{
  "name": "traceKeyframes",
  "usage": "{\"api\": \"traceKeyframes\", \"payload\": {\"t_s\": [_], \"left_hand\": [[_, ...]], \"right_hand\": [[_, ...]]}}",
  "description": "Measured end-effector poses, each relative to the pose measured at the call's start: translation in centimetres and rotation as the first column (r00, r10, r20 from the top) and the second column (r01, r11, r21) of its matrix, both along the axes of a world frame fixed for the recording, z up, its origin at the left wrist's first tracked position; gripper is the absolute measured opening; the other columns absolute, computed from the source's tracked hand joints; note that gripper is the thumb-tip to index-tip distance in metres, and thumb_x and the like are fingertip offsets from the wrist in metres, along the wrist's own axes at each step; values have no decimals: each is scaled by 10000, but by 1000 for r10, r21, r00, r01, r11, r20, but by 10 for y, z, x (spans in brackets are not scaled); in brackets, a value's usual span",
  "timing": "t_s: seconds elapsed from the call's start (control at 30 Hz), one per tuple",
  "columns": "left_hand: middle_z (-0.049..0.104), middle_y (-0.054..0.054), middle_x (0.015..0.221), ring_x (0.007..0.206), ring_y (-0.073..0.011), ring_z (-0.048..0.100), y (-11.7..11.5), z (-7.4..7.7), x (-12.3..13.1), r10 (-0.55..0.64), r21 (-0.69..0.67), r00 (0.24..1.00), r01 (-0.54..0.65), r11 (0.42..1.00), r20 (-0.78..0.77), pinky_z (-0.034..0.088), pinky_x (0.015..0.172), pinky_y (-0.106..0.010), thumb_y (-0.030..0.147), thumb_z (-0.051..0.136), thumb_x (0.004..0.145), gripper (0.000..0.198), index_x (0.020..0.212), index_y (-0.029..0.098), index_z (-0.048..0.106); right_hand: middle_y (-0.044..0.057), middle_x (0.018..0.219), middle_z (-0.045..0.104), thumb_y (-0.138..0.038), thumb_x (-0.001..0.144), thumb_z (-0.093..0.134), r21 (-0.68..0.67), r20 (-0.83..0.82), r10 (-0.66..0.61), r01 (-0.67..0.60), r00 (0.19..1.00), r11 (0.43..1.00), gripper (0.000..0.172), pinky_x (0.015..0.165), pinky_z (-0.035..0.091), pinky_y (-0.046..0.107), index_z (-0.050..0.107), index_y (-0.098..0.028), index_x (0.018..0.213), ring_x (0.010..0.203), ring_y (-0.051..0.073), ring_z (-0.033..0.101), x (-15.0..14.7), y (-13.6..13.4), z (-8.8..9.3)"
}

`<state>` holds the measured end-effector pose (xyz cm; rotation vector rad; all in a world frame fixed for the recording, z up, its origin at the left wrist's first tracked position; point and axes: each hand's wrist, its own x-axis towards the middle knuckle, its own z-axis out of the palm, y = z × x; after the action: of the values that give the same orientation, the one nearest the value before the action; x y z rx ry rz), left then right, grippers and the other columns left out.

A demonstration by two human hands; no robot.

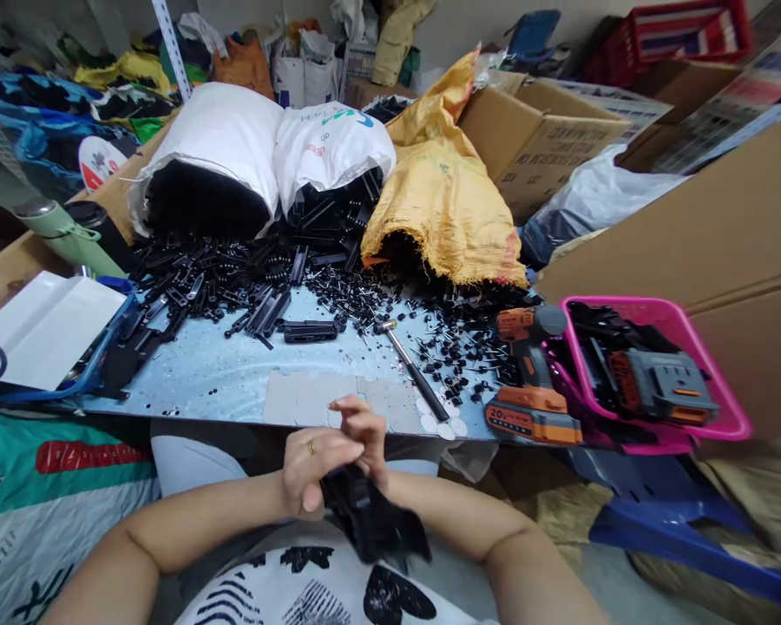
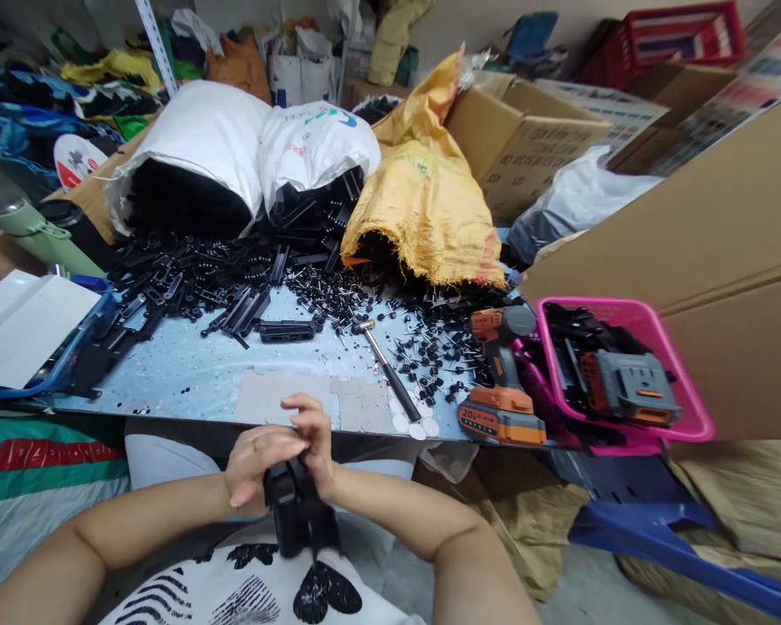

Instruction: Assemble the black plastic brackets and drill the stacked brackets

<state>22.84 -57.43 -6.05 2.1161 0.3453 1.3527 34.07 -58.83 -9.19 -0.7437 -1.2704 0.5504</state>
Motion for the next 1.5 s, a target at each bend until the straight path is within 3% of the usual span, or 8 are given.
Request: {"api": "traceKeyframes", "payload": {"t_s": [0.13,0.2,0.3,0.43,0.67,0.93,1.27,1.5], "left_hand": [[624,-128,1008,890,-255,622,53,-42,-3,289,357,935,-202,912,-208,479,732,-368,665,106,885,725,1352,194,400],[631,-154,982,820,-261,620,86,-63,1,403,398,783,-218,891,-475,461,704,-364,725,222,838,777,1328,170,459],[628,-211,964,837,-292,600,134,-80,17,426,337,519,-261,905,-741,448,713,-384,692,344,833,775,1280,85,521],[570,-233,1135,1086,-354,492,179,-73,28,536,378,447,-396,837,-716,369,912,-471,553,378,892,641,1275,54,505],[520,-212,1171,1106,-332,459,235,-47,-35,627,276,94,-840,467,-773,389,887,-445,241,403,881,336,1151,89,533],[566,-201,1114,1069,-313,514,257,-63,-90,368,149,23,-889,432,-930,434,865,-404,327,489,873,318,1081,103,574],[616,-143,1058,1007,-241,572,229,-58,-88,471,26,262,-852,522,-842,432,871,-328,242,577,832,282,1074,102,544],[655,-52,826,766,-182,616,119,-36,-43,276,-396,722,-610,687,-634,467,709,-288,399,405,925,327,1064,171,594]], "right_hand": [[122,1214,480,-419,928,179,-77,566,-47,110,823,991,380,952,384,477,429,-218,1131,1164,255,436,34,87,-12],[116,1176,540,-382,905,388,-154,850,99,63,517,986,257,980,356,415,516,-195,1027,1134,232,451,65,150,-6],[202,1211,517,-189,881,461,-181,903,88,185,420,966,176,957,324,455,563,-102,994,1149,275,414,110,247,3],[205,1115,570,-43,893,404,-70,993,25,415,112,907,180,950,305,384,584,-27,898,1131,210,430,146,339,2],[31,871,614,-191,939,480,-53,996,25,325,91,944,204,878,433,354,587,-79,806,896,109,579,154,395,-13],[138,872,641,-391,929,466,21,998,-34,226,55,974,399,895,328,323,581,-12,876,909,133,551,133,363,32],[112,903,611,-636,886,349,-279,959,277,-27,-65,960,601,672,405,315,530,-152,1192,790,221,566,49,106,-22],[77,926,613,-522,943,332,-680,396,401,-29,826,732,547,703,510,333,346,-237,1410,695,158,597,59,87,-34]]}}
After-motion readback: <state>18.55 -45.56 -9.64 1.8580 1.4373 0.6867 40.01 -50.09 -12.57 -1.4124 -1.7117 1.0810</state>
